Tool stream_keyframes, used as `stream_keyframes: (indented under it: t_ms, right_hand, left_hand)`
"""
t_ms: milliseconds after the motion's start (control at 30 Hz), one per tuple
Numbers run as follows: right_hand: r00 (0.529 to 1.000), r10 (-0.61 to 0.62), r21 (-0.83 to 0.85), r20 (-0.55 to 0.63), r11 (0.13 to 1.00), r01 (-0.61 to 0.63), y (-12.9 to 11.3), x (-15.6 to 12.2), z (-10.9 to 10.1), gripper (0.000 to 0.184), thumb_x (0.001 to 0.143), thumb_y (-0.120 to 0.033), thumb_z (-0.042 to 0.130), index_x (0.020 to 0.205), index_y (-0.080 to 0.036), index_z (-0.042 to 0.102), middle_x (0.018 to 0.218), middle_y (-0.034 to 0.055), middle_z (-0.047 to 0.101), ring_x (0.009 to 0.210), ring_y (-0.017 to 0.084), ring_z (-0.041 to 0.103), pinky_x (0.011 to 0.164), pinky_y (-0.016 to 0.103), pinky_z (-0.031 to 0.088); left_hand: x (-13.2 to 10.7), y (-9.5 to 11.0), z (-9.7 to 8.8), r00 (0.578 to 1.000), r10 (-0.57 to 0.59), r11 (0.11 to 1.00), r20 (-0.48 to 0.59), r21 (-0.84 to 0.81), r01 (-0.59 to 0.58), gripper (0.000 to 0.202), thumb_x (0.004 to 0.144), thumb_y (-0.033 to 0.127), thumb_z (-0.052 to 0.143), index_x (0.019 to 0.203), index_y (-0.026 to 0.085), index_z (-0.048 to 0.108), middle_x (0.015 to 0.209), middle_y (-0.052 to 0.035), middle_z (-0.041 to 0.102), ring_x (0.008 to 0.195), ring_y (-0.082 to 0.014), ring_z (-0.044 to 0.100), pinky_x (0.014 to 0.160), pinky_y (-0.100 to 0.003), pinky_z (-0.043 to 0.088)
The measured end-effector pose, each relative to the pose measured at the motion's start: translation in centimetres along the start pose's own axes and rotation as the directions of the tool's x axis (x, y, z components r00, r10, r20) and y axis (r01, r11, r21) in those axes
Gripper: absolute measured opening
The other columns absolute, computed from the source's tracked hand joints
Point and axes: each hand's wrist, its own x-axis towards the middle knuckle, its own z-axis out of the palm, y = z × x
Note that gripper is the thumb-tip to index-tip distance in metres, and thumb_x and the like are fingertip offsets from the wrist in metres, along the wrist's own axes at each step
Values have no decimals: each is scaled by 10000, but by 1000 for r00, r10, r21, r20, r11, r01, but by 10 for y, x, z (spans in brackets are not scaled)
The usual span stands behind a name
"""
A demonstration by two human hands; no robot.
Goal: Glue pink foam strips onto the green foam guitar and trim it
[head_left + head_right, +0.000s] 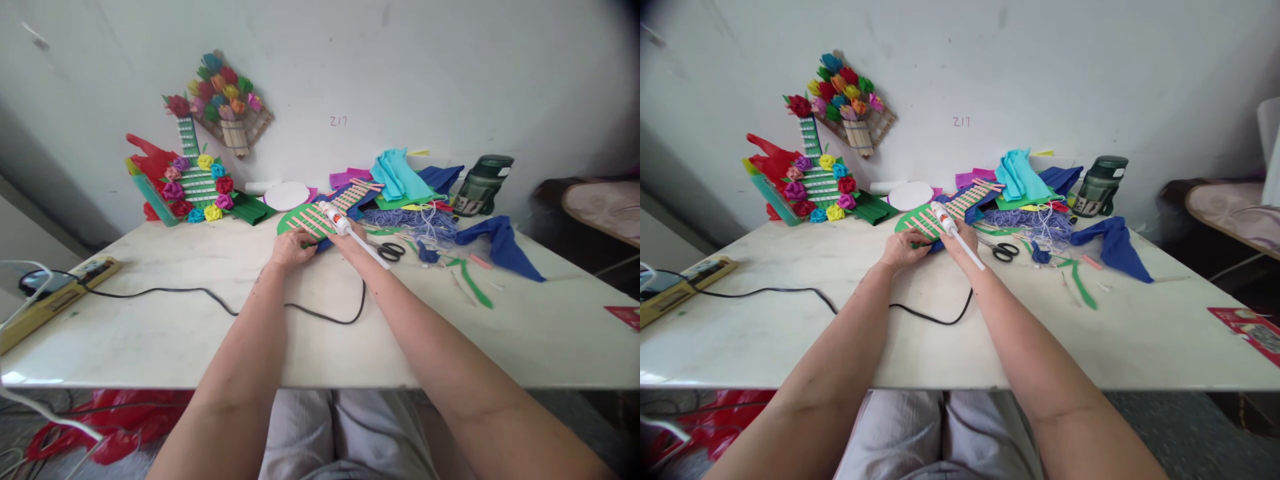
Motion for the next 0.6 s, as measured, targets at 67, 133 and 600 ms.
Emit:
stream_keyframes:
  t_ms: [67,133,600]
  right_hand:
    - [999,30,-7,-43,1000,-30,-2,-1,0,310,701,-354,611,967,-198,598,786,35,637,741,212,610,600,301,496]
    - [998,36,-2,-49,999,-36,-3,-3,-1,316,697,-355,620,974,-204,606,780,30,638,729,207,607,606,302,496]
    - [997,60,0,-52,998,-60,-10,-9,-8,243,703,-323,612,917,-208,622,781,32,651,738,210,612,655,316,500]
  left_hand:
    - [0,-1,0,1000,6,1000,6,13,-6,237,727,359,613,869,245,764,947,-21,705,850,-198,638,742,-279,482]
    - [1,-1,0,1000,21,999,8,24,-21,219,725,346,616,859,249,760,949,-16,703,849,-195,636,733,-277,478]
    - [3,4,-1,998,63,992,16,110,-65,171,769,252,558,794,235,726,958,-15,702,865,-188,642,722,-272,472]
